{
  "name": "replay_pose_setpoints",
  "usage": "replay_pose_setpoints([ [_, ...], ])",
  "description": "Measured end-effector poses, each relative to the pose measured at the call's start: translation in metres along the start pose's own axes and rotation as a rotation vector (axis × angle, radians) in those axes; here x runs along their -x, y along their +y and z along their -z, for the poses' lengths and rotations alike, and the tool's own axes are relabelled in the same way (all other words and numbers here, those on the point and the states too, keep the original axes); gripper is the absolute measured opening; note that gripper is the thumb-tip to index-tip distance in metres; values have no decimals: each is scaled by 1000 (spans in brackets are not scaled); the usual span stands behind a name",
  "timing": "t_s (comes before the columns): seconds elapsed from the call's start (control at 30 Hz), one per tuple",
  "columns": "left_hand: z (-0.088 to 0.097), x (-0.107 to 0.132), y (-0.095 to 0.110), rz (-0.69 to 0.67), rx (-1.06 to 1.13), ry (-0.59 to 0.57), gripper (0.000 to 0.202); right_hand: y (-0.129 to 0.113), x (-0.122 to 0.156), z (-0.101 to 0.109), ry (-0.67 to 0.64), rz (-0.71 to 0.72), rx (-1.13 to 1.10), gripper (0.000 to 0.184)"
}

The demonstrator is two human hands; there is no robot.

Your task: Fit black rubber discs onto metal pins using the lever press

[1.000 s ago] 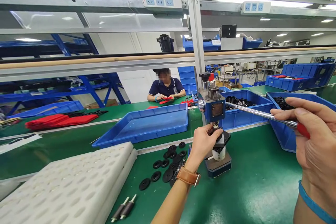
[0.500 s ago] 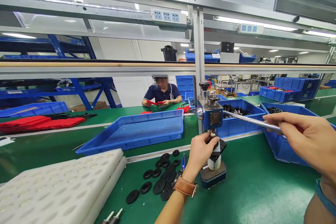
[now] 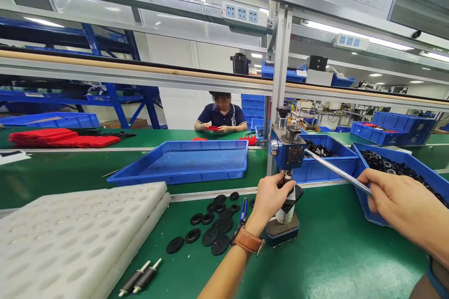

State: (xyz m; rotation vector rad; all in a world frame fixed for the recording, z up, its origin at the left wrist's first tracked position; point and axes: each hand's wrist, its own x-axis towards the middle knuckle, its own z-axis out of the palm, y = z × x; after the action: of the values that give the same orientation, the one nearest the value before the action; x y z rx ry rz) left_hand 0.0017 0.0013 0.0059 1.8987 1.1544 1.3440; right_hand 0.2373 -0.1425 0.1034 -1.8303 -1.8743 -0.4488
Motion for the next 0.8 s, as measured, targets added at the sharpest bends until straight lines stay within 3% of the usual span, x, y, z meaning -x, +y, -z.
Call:
replay_pose_setpoints([
  [0.23,-2,0,-3,-11,-1,19,35,-8,20,-30,108,-166,-20,31],
  [0.4,-2,1,-1,-1,-17,22,38,-7,18,-27,40,-111,-49,32],
  [0.5,-2,1,-1,-1,0,18,36,-10,18,-25,106,-142,-27,33],
  [0.67,-4,1,-3,6,36,24,35,-16,29,-40,255,-182,-97,35],
  [0.8,-4,1,-2,7,18,29,35,-15,30,-44,226,-193,-151,35],
])
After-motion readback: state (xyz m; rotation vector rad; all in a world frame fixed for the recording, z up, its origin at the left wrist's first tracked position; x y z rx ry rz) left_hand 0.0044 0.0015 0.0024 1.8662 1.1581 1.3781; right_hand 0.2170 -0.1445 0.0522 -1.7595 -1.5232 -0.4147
